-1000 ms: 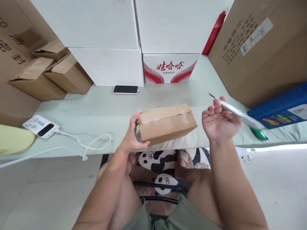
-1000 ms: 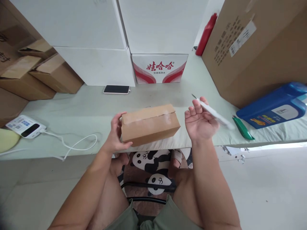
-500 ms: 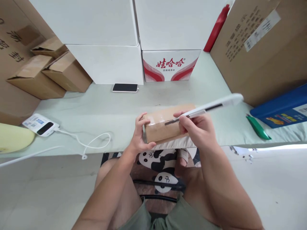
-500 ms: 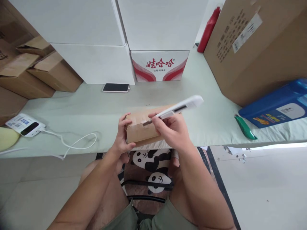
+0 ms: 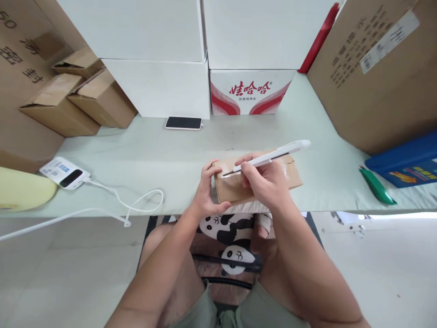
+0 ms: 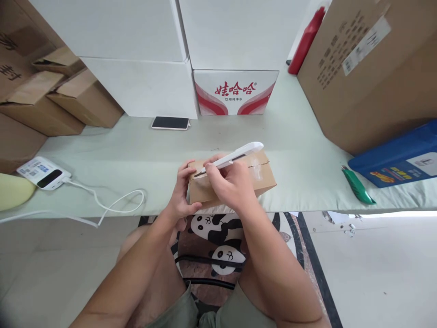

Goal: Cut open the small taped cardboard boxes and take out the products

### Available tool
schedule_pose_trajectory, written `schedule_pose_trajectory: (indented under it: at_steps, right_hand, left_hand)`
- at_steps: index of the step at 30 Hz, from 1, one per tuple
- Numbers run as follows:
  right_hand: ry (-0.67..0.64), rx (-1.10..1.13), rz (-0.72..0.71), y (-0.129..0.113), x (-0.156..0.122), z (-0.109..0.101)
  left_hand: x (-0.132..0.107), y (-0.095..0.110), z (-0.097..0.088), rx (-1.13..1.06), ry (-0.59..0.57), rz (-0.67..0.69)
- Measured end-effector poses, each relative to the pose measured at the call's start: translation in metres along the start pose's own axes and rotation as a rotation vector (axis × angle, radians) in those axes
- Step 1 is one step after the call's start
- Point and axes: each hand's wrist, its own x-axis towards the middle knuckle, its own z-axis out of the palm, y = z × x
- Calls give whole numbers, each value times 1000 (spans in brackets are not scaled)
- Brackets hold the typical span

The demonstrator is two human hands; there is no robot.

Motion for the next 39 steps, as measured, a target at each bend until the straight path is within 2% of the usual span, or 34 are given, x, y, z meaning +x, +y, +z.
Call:
schedule_pose_trajectory:
  at_steps: [5,13,19,29,39]
  right_hand:
    - [-60,-89,1,-5,2,3]
    - [1,-130,5,-2,1,3]
    - [-82,-64,-26,1,-1,-2]
    - [-7,-100,38,8,-3,-16]
    - [4,-132,64,-2,-4,-24]
  left_hand:
    - [0,-2,-2,34,-11,13]
    - [0,1,-4,39,-14,17]
    - [0,0,-4,63,-10,6]
    - [-1,-2,-5,62,-25,-3]
    - [-1,-1,-6,57,-23,0]
